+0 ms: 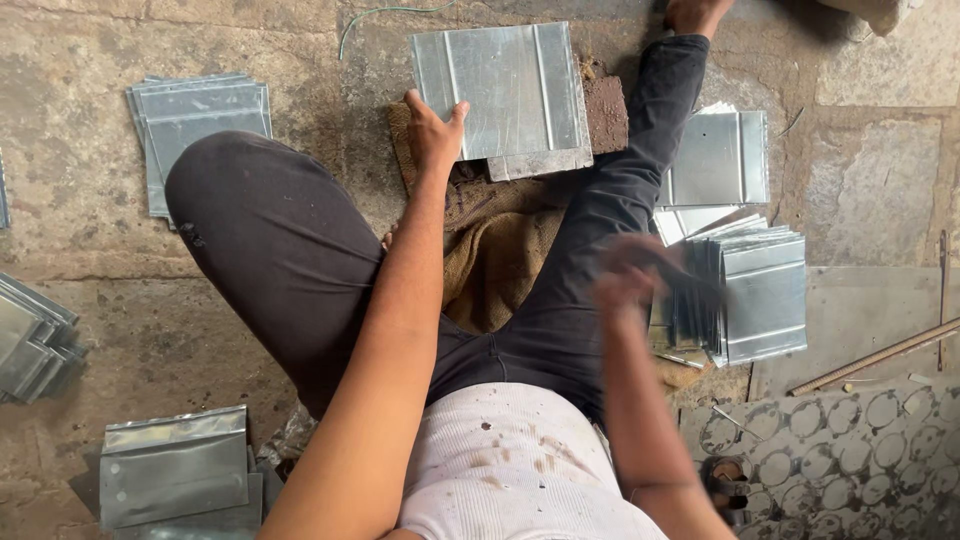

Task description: The person sits on the floor and uses a hammer to repeatedly strike a rectangular metal sheet placed on a brick. They adjust the sheet's position and flip it over to work on different sides, then place the finished piece aside.

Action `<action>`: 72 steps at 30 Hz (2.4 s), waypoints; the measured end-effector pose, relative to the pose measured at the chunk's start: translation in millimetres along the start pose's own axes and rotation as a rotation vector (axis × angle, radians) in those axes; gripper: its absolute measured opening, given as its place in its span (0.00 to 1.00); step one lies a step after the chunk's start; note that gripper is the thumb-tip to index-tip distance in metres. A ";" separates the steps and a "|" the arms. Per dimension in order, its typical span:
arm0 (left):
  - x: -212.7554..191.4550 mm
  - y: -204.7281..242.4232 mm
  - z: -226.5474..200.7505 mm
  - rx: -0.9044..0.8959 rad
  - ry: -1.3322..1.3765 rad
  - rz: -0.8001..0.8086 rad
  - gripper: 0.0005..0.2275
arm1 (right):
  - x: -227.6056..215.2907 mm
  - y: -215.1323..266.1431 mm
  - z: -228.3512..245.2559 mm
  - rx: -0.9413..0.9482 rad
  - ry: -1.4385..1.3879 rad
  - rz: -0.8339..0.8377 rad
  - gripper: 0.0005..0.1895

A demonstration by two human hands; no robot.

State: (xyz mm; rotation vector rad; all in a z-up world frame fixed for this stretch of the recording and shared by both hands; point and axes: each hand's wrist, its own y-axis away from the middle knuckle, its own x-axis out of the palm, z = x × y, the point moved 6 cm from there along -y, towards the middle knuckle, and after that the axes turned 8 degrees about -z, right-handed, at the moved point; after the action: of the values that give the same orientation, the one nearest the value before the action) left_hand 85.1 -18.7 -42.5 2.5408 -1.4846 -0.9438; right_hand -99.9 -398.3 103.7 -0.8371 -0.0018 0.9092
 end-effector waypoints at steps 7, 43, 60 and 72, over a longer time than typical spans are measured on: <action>0.9 4.8 0.3 0.100 0.011 -0.044 0.35 | 48.5 -1.8 79.5 0.727 -0.045 0.552 0.19; 6.8 -6.9 4.6 0.145 0.023 -0.108 0.39 | -28.2 -80.0 75.2 -0.092 -0.496 -0.251 0.24; -8.5 4.2 -10.6 0.069 -0.181 -0.099 0.45 | -50.0 -123.9 139.7 0.265 -0.664 -0.099 0.30; 3.5 -5.1 3.9 0.404 -0.166 -0.316 0.48 | 63.5 9.5 18.2 0.610 0.195 0.510 0.19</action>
State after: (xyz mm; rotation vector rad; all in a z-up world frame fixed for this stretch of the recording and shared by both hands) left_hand 88.2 -17.7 -49.0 3.1303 -1.4685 -0.9972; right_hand -72.2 -339.4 89.0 -0.3459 0.6540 1.2120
